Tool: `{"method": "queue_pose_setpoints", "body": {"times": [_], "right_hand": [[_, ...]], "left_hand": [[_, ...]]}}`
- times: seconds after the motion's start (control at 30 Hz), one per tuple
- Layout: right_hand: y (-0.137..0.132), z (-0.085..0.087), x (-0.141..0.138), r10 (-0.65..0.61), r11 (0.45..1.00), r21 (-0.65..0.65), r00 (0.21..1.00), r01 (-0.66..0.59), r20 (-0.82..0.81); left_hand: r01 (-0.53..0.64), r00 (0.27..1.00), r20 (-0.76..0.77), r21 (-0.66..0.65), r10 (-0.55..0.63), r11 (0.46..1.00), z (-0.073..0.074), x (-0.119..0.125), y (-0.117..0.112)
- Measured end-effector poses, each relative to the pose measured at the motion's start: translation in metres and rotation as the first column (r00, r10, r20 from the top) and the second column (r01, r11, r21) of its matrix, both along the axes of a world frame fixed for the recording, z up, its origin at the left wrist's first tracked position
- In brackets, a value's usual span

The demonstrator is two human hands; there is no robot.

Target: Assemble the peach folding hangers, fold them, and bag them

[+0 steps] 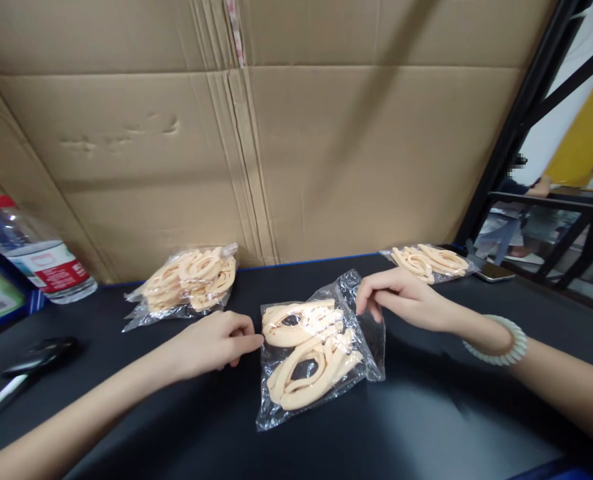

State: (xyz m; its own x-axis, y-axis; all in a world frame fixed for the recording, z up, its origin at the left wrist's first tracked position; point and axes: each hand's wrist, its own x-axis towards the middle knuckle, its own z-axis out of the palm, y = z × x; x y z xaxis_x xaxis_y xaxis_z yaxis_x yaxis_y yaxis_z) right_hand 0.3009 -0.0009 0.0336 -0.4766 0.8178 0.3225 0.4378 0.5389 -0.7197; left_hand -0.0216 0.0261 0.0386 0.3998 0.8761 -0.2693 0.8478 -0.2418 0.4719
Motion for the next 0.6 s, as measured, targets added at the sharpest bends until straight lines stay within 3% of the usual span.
{"method": "queue_pose_setpoints", "body": {"times": [0.1, 0.23, 0.47, 0.6], "right_hand": [[-0.002, 0.001, 0.001, 0.100, 0.992, -0.088, 0.984, -0.087, 0.149], [0.003, -0.007, -0.002, 0.095, 0.995, -0.054, 0.967, -0.085, 0.235], [0.010, -0.015, -0.004, 0.119, 0.978, -0.192, 0.969, -0.077, 0.218], [0.015, -0.021, 0.001, 0.112, 0.989, -0.124, 0.969, -0.086, 0.221]], "left_hand": [[-0.041, 0.982, 0.160, -0.313, 0.095, 0.949, -0.002, 0.000, 0.002], [-0.082, 0.957, 0.214, -0.443, 0.194, 0.893, -0.004, 0.002, 0.000], [0.001, 0.951, 0.274, -0.469, 0.144, 0.883, -0.011, 0.008, -0.007], [-0.001, 0.925, 0.351, -0.375, 0.143, 0.927, -0.016, 0.011, -0.006]]}}
